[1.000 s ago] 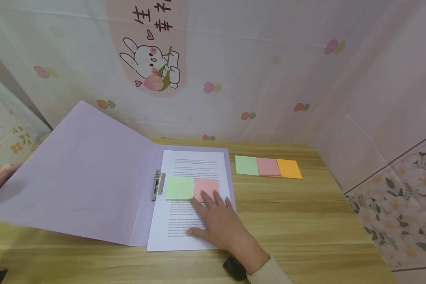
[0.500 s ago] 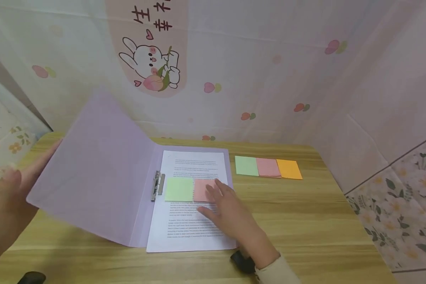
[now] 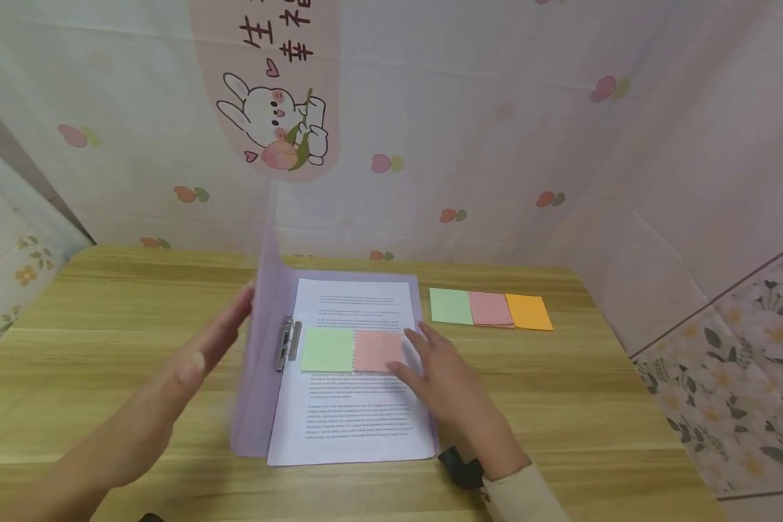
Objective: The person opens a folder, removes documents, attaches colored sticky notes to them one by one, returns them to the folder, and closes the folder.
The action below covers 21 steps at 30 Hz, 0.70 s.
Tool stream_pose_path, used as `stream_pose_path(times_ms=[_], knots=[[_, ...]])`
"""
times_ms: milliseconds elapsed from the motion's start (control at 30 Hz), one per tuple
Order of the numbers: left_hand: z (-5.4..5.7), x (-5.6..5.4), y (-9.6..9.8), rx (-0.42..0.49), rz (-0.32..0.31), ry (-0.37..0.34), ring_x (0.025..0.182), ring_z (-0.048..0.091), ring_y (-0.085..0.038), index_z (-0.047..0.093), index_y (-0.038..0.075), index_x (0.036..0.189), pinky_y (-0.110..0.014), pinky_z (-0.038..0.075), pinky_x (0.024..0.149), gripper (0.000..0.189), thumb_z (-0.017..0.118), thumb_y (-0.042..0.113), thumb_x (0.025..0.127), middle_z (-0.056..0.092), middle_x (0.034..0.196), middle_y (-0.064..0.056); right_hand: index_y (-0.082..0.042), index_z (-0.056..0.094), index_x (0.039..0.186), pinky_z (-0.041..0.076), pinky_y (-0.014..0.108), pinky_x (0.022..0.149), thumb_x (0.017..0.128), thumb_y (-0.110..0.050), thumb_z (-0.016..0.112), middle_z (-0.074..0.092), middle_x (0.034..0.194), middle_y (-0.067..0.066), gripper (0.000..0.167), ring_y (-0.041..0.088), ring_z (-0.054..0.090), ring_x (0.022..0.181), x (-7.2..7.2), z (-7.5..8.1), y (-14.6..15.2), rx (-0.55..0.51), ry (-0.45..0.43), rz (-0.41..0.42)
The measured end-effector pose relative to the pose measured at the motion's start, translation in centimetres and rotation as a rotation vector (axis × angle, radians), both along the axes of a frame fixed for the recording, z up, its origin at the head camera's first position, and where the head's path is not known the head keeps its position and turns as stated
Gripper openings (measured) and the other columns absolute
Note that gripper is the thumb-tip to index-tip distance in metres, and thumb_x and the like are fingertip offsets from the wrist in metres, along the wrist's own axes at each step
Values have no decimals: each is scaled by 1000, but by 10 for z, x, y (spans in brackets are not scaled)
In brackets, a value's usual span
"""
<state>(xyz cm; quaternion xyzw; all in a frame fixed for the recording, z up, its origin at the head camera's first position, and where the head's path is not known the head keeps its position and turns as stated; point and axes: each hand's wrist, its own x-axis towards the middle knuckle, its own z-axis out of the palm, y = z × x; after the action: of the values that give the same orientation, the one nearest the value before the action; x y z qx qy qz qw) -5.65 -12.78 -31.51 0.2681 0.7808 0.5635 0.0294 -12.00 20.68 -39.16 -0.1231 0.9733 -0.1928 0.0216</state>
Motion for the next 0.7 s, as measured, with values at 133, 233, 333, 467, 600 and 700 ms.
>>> stream_pose_path(times_ms=[133, 233, 333, 467, 600, 700], knots=[[-12, -4, 22, -34, -50, -53, 160, 0, -19, 7, 32, 163, 0, 6, 114, 63, 40, 28, 110, 2, 172, 10, -8, 46, 152, 39, 65, 113, 97, -50, 61, 38, 160, 22, 71, 46, 40, 146, -3, -3, 5, 2, -9, -8], [-22, -9, 36, -104, -31, -70, 160, 1, -17, 7, 31, 163, -14, 7, 124, 69, 48, 35, 107, 2, 171, 10, -7, 46, 151, 40, 64, 113, 99, -46, 61, 39, 160, 23, 67, 46, 42, 145, -5, -6, 9, 4, -12, 1], [-33, -14, 47, -188, -22, -88, 160, 1, -16, 7, 30, 163, -39, 10, 129, 76, 53, 45, 104, 2, 171, 9, -4, 46, 151, 40, 62, 114, 101, -36, 61, 41, 158, 24, 61, 45, 44, 143, -8, -9, 13, -7, -11, 19], [-50, -19, 60, -309, -61, -104, 160, 1, -17, 8, 32, 163, -53, 10, 129, 82, 53, 58, 100, 3, 171, 9, -1, 47, 149, 40, 61, 114, 102, -28, 58, 47, 154, 24, 56, 45, 47, 141, -13, -11, 22, -32, 12, 35], [-67, -24, 69, -415, -117, -105, 160, 4, -18, 14, 30, 163, -50, 9, 130, 84, 50, 67, 96, 10, 171, 7, -1, 48, 149, 40, 60, 114, 105, -29, 52, 51, 151, 22, 52, 43, 48, 141, -17, -11, 33, -24, 27, 20], [-79, -28, 74, -465, -162, -82, 160, 5, -20, 20, 24, 163, -49, 9, 131, 85, 51, 65, 96, 14, 171, 1, 0, 48, 148, 39, 61, 115, 107, -27, 47, 52, 150, 23, 49, 44, 47, 141, -18, -10, 38, -17, 24, 4]])
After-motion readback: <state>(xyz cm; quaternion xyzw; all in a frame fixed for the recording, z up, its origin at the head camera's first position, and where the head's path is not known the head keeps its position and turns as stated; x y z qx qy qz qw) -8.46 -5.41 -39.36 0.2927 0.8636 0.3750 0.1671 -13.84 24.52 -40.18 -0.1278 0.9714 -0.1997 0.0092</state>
